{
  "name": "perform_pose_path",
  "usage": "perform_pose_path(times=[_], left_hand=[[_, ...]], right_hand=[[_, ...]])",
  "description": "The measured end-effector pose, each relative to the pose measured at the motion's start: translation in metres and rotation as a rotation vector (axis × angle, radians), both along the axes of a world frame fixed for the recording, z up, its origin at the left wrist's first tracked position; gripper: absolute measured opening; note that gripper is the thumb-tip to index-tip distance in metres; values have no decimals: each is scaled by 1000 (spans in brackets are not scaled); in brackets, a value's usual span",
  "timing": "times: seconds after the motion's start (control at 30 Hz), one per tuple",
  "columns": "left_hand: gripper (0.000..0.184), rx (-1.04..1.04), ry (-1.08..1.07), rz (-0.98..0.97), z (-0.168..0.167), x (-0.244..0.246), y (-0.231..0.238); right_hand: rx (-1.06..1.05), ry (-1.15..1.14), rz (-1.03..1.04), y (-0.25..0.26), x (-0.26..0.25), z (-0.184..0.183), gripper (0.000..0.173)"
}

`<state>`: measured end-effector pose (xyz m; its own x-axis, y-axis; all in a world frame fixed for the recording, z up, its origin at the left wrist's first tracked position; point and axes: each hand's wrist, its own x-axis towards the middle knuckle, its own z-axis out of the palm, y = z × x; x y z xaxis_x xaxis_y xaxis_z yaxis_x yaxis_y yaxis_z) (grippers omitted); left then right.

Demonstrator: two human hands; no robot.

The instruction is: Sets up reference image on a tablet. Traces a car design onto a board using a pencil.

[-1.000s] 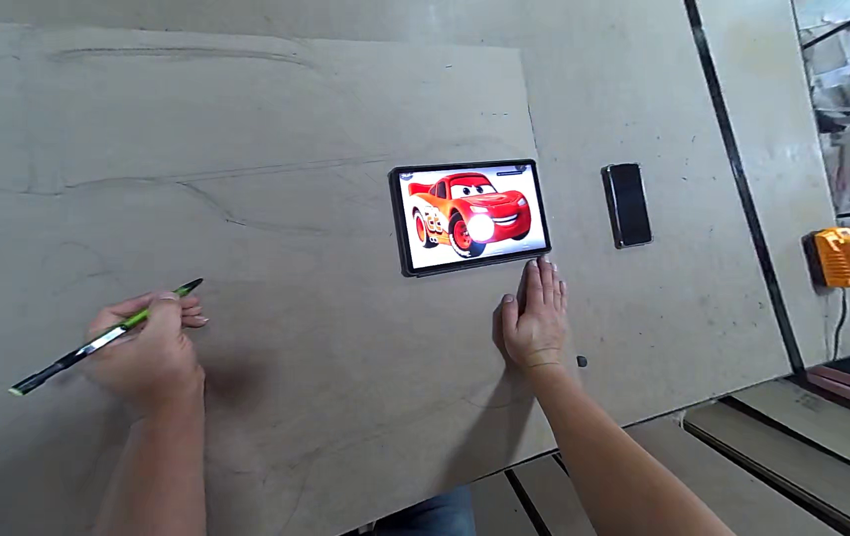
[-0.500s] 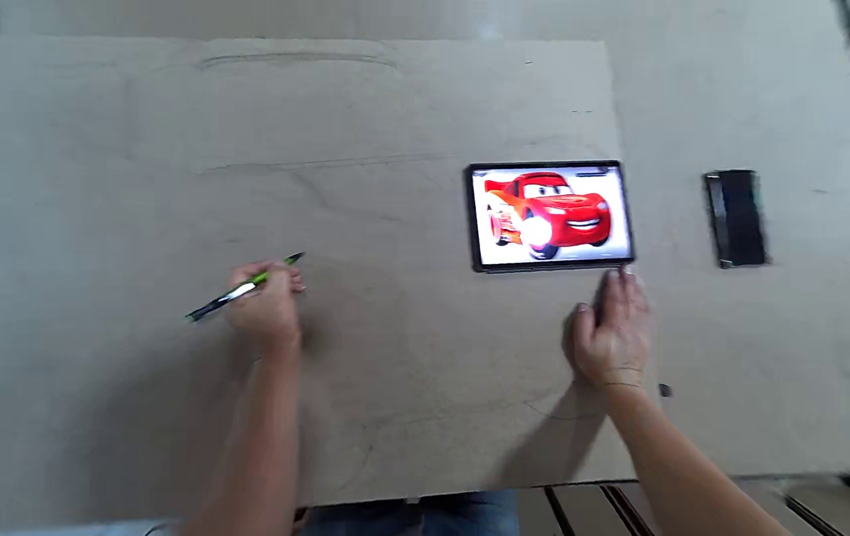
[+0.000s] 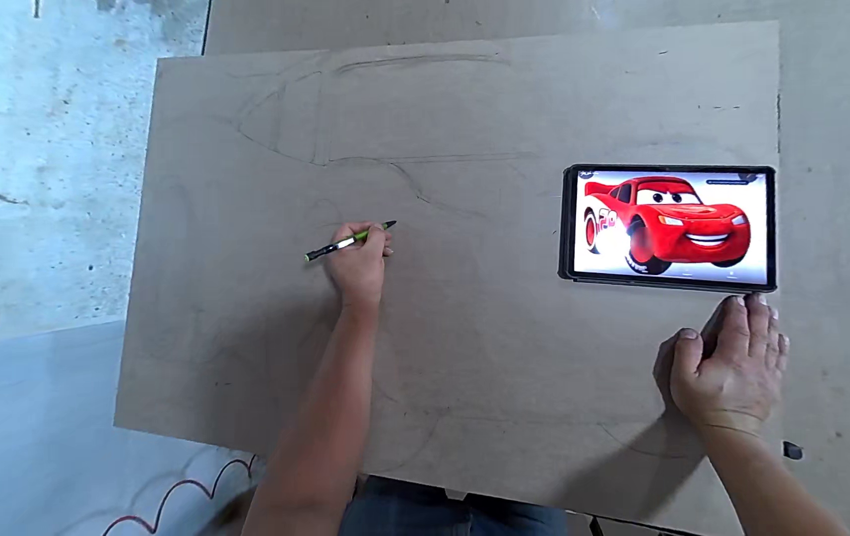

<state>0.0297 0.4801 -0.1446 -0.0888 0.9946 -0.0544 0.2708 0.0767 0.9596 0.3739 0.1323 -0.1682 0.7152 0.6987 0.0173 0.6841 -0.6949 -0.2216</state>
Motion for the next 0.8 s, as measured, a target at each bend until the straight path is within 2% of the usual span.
perform_pose_path(times=[0.43,0.8], left_hand=[[5,-11,-13,4,2,14,12],[6,13,-2,19,2,9,-9]], right_hand=[[-6,0,1,2,-1,3,79],[-17,-1,5,0,0,2,79]])
